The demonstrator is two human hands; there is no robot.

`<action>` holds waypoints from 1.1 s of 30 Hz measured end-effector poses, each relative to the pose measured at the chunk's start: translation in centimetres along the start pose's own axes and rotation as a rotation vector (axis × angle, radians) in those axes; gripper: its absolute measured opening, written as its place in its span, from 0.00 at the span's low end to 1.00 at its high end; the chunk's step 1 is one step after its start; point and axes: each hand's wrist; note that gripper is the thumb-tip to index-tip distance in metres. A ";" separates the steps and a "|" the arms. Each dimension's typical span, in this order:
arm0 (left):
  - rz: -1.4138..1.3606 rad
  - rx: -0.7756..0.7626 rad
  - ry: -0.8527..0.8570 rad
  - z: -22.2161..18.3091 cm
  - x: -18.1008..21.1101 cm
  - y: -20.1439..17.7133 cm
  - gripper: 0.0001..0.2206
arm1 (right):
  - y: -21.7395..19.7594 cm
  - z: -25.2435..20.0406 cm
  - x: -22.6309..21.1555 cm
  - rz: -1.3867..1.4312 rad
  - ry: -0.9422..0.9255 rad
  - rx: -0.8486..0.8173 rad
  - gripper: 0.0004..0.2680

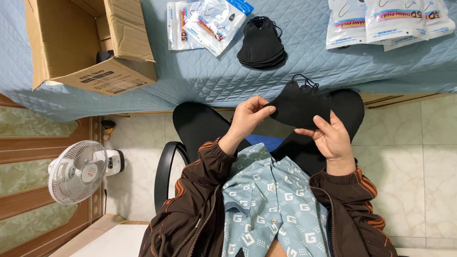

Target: Inspecting black face masks and placing them into a stack or plastic packaging.

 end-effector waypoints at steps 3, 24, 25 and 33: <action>-0.018 0.005 -0.025 -0.2 0.8 -0.3 0.06 | -1.1 -0.1 0.4 -0.008 -0.003 0.011 0.11; 0.313 0.225 0.082 2.3 3.0 -8.6 0.12 | -0.5 0.4 -2.0 -0.010 -0.049 0.047 0.10; 0.312 0.225 0.081 2.7 3.7 -8.4 0.12 | 1.4 0.0 -3.0 -0.011 -0.048 0.048 0.10; 0.010 0.257 0.222 7.9 8.2 -5.6 0.19 | 5.0 -1.0 -5.5 -0.034 0.048 0.165 0.16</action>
Point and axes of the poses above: each hand's wrist, its own z-axis towards the middle knuckle, its own y-axis out of the palm, x = y × z, and after that the axes turned 1 degree about -z, right-handed
